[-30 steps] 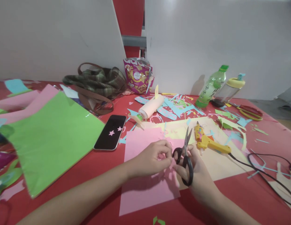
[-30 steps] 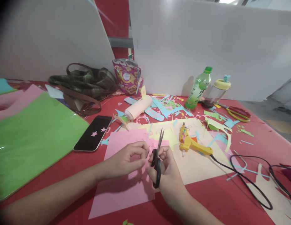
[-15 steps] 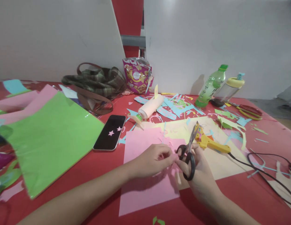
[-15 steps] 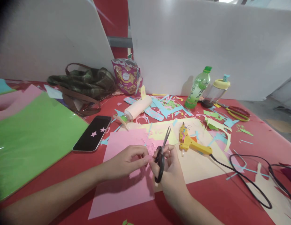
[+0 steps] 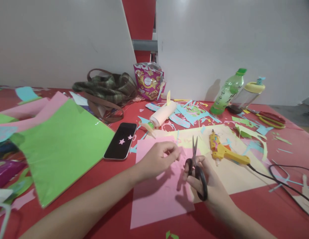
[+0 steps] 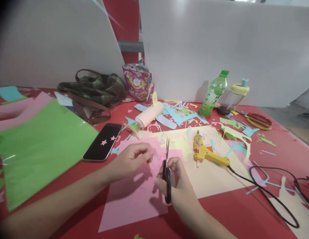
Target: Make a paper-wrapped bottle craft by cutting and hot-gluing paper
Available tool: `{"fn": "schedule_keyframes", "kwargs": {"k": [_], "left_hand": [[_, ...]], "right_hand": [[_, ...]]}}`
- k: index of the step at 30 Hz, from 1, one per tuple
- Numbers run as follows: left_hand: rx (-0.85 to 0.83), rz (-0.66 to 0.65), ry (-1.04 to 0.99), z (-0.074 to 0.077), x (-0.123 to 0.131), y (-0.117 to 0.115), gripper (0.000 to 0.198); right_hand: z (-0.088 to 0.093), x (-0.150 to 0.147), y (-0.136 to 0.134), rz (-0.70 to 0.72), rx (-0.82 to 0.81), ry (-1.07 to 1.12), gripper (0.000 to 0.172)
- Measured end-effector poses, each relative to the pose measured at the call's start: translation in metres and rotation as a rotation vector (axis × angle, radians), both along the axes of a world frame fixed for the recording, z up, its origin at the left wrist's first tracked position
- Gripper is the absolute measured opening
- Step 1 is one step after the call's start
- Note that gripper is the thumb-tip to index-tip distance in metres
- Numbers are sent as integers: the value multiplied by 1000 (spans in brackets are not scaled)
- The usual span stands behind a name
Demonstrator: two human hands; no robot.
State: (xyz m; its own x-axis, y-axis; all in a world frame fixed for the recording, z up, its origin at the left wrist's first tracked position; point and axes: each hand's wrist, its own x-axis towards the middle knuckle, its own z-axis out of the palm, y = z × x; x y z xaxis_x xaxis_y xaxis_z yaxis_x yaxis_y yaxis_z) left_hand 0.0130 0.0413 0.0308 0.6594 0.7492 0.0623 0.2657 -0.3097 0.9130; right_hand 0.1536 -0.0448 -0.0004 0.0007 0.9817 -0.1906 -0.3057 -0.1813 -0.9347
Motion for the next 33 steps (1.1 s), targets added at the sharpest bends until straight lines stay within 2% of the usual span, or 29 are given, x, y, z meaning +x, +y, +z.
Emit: {"fn": "schedule_keyframes", "kwargs": {"k": [5, 10, 19, 33], "left_hand": [[36, 122, -9, 11, -8, 7, 26], [23, 64, 51, 15, -8, 4, 27], [35, -6, 98, 14, -6, -1, 29], [69, -8, 117, 13, -4, -5, 28]], "right_hand": [[-6, -2, -3, 189, 74, 21, 41], [-14, 1, -2, 299, 123, -10, 41], [7, -1, -4, 300, 77, 33, 43], [4, 0, -3, 314, 86, 32, 43]]}}
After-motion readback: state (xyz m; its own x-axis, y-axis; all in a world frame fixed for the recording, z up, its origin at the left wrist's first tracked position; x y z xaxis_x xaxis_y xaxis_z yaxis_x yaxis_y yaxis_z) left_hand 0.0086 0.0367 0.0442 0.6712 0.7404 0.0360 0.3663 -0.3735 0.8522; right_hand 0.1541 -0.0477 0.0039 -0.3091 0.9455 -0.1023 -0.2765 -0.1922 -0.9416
